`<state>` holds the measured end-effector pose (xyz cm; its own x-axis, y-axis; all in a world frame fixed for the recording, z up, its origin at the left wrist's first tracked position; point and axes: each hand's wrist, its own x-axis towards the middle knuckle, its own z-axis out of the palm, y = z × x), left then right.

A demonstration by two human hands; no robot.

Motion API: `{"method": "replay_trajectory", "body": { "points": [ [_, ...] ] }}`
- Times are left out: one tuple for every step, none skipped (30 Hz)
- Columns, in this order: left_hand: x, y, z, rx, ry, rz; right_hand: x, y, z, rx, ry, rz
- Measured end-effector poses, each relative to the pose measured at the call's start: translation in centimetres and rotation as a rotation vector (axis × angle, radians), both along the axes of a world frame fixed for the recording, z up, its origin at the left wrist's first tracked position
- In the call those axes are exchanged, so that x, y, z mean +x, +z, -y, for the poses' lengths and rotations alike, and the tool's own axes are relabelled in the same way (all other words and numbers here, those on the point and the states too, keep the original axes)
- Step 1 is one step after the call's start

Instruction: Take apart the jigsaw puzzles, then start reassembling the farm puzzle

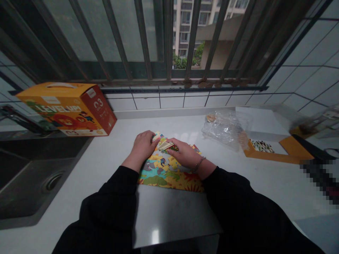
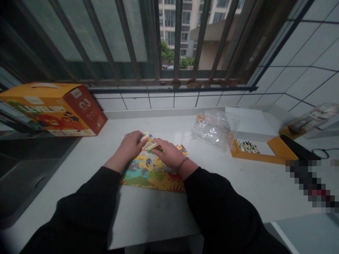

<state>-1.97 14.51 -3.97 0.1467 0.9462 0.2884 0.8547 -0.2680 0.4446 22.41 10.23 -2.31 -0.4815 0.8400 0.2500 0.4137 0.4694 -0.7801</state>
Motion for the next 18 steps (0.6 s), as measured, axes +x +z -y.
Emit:
{"method": "replay_trajectory", "body": {
  "points": [
    [0.0, 0.0, 0.0, 0.0, -0.006, 0.008, 0.0, 0.0, 0.0, 0.005, 0.01, 0.007],
    [0.1, 0.1, -0.1, -0.001, -0.009, 0.016, 0.0, 0.0, 0.0, 0.01, 0.017, 0.016],
    [0.0, 0.2, -0.1, 0.0, -0.009, 0.024, -0.1, -0.1, 0.0, 0.013, 0.021, 0.024],
    [0.0, 0.2, -0.1, 0.001, -0.007, 0.027, -0.1, -0.1, 0.0, 0.013, 0.024, 0.033],
    [-0.1, 0.2, -0.1, 0.001, -0.005, 0.038, -0.1, 0.0, 0.0, 0.01, 0.025, 0.039],
    [-0.2, 0.3, 0.0, 0.001, -0.002, 0.065, -0.1, 0.0, 0.1, 0.004, 0.021, 0.043],
    [-0.3, 0.3, 0.1, 0.004, -0.003, 0.109, -0.1, 0.0, 0.1, -0.005, 0.015, 0.044],
    [-0.3, 0.4, 0.2, 0.009, -0.007, 0.168, -0.1, 0.0, 0.2, -0.014, 0.008, 0.04],
    [-0.4, 0.5, 0.3, 0.011, -0.008, 0.238, -0.1, 0.0, 0.2, -0.024, 0.0, 0.03],
    [-0.5, 0.6, 0.5, 0.006, -0.004, 0.316, 0.0, 0.0, 0.3, -0.033, -0.012, 0.016],
    [-0.5, 0.7, 0.6, -0.01, 0.007, 0.397, 0.0, 0.0, 0.3, -0.041, -0.027, -0.002],
    [-0.5, 0.9, 0.8, -0.04, 0.022, 0.476, 0.0, 0.0, 0.3, -0.048, -0.041, -0.023],
    [-0.4, 1.1, 1.1, -0.083, 0.035, 0.556, 0.1, 0.0, 0.3, -0.053, -0.051, -0.045],
    [-0.3, 1.3, 1.3, -0.128, 0.042, 0.638, 0.1, 0.0, 0.3, -0.058, -0.059, -0.064],
    [-0.2, 1.5, 1.6, -0.167, 0.037, 0.717, 0.1, 0.0, 0.2, -0.064, -0.068, -0.078],
    [0.0, 1.8, 1.9, -0.199, 0.02, 0.784, 0.1, -0.1, 0.2, -0.073, -0.084, -0.091],
    [0.3, 2.1, 2.2, -0.223, -0.002, 0.835, 0.1, -0.2, 0.1, -0.086, -0.105, -0.105],
    [0.6, 2.4, 2.5, -0.242, -0.025, 0.871, 0.1, -0.3, 0.0, -0.102, -0.13, -0.128]
  ]
}}
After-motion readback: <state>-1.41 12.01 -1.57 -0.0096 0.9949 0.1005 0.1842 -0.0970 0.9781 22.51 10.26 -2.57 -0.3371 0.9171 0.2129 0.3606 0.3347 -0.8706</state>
